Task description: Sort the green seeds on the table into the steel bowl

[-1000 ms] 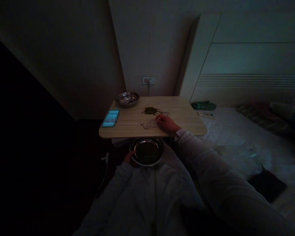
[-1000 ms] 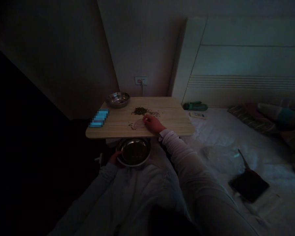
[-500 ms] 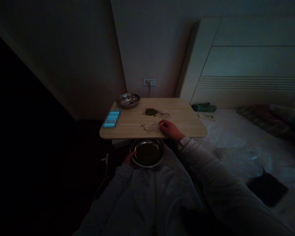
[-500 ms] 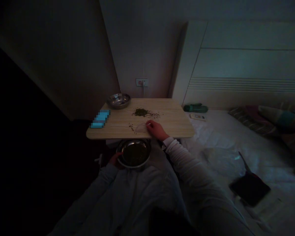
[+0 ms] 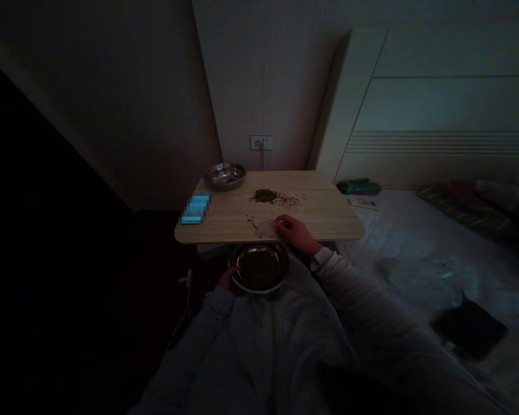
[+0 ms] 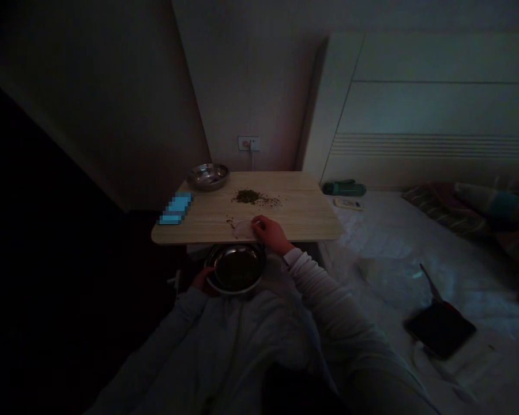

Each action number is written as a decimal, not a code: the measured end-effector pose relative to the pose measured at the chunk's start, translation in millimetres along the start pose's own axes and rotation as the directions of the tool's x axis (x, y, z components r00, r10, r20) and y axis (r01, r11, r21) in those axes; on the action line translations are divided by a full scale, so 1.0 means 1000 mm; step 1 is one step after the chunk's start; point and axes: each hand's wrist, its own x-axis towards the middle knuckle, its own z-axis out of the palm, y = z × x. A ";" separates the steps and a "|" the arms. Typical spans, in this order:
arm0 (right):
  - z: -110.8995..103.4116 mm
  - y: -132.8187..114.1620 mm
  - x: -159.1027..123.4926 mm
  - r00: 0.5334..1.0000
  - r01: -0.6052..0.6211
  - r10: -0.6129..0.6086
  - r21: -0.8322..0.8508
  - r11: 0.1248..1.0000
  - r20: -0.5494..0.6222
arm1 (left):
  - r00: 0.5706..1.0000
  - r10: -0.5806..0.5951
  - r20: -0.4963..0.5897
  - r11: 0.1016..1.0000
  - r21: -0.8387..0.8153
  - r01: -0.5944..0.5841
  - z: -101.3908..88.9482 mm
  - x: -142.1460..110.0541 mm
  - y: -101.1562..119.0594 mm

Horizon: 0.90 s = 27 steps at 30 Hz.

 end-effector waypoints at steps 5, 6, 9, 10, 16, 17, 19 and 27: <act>0.000 -0.004 -0.005 1.000 0.005 -0.006 0.022 1.000 0.022 | 0.999 0.019 -0.027 1.000 0.004 -0.019 0.005 -0.005 0.000; 0.000 -0.004 -0.005 1.000 0.002 -0.002 0.020 1.000 0.025 | 0.999 0.015 -0.040 1.000 0.010 -0.015 0.006 -0.007 0.001; 0.001 -0.002 -0.007 0.999 0.001 -0.002 0.032 0.999 0.051 | 0.999 0.017 -0.052 1.000 0.020 -0.016 0.006 -0.008 0.001; 0.001 -0.001 -0.007 0.998 0.004 -0.007 0.051 0.999 0.067 | 0.999 0.022 -0.045 1.000 0.016 -0.021 0.005 -0.007 0.000; -0.001 0.002 -0.009 0.998 -0.059 0.052 0.284 0.957 0.030 | 1.000 0.024 -0.008 1.000 -0.011 -0.024 0.001 0.000 0.000; -0.001 0.000 -0.009 0.996 -0.078 0.084 0.315 0.946 -0.005 | 0.999 0.026 -0.019 1.000 -0.013 -0.026 0.001 0.001 0.001; 0.002 -0.005 -0.012 0.989 -0.103 0.131 0.330 0.938 -0.065 | 0.999 0.022 -0.030 1.000 -0.010 -0.022 0.001 0.001 0.001; 0.034 -0.036 -0.021 0.994 -0.059 0.066 0.078 0.995 -0.092 | 0.999 0.036 0.004 0.999 0.009 -0.037 0.001 0.000 -0.001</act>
